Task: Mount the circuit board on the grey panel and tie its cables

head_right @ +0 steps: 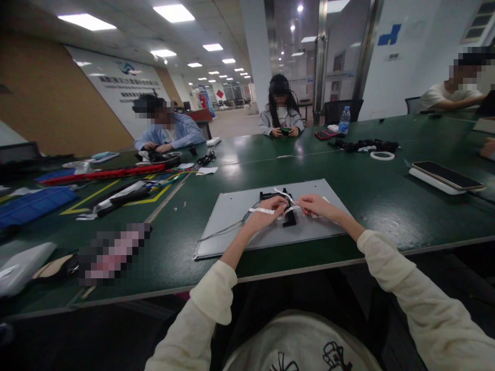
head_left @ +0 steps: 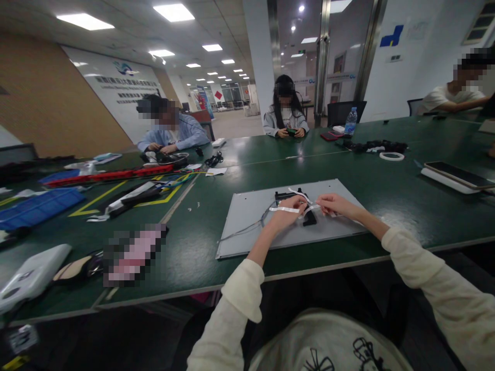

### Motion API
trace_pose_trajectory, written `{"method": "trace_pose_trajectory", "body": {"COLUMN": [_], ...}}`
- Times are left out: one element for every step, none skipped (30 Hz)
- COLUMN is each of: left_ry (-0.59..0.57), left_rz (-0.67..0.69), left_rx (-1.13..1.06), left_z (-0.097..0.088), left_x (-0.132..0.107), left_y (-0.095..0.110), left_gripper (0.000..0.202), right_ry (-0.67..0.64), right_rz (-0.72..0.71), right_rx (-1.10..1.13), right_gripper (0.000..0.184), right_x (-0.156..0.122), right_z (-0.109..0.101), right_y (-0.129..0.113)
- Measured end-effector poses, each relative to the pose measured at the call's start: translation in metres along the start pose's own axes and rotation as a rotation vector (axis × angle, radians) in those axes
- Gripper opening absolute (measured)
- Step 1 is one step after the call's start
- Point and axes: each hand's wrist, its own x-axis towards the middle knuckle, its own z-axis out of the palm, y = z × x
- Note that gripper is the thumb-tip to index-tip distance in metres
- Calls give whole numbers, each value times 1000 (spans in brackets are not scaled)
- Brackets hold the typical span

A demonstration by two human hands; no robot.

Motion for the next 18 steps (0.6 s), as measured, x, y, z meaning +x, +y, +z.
{"method": "trace_pose_trajectory", "body": {"left_ry": [0, 0, -8, -20, -35, -47, -53, -54, -48, -36, -23, -9, -1, 2, -1, -10, -22, -33], "left_rz": [-8, -11, -9, -5, -2, 0, 1, 2, 2, 4, 8, 9, 7, 3, -3, -11, -19, -25], "left_rx": [30, 63, 95, 124, 149, 169, 182, 189, 191, 190, 191, 197, 211, 231, 254, 279, 301, 320], "left_z": [0, 1, 1, 1, 0, 0, 0, 0, 0, 0, 0, 1, 2, 3, 4, 5, 6, 8], "left_x": [0, -1, -1, -1, -1, -1, -1, -1, -2, -2, -3, -3, -4, -5, -6, -7, -8, -8], "left_y": [1, 1, 2, 2, 3, 3, 4, 4, 3, 3, 2, 1, 1, 0, 0, 0, 0, 1], "left_gripper": [23, 22, 22, 22, 24, 26, 27, 27, 25, 24, 22, 21, 20, 21, 21, 22, 23, 25], "right_ry": [12, 19, 20, 16, 11, 5, 1, 1, 4, 13, 24, 38, 54, 73, 93, 115, 136, 156], "right_rz": [-8, -15, -20, -24, -26, -28, -30, -33, -37, -43, -51, -60, -68, -75, -82, -89, -97, -109], "right_rx": [-28, -44, -51, -52, -49, -48, -49, -52, -58, -69, -85, -107, -136, -168, -201, -234, -266, -300], "right_gripper": [47, 47, 47, 46, 46, 45, 45, 45, 45, 45, 45, 45, 44, 44, 43, 43, 42, 42], "right_x": [0, -1, -1, -1, -1, -1, 0, 0, 0, 0, 0, 0, -1, -1, -2, -2, -2, -1], "right_z": [1, 2, 2, 2, 2, 2, 2, 2, 2, 3, 3, 4, 5, 6, 7, 8, 9, 9], "right_y": [-1, -1, -1, -1, 0, 1, 2, 3, 4, 4, 5, 5, 5, 4, 4, 4, 4, 5]}}
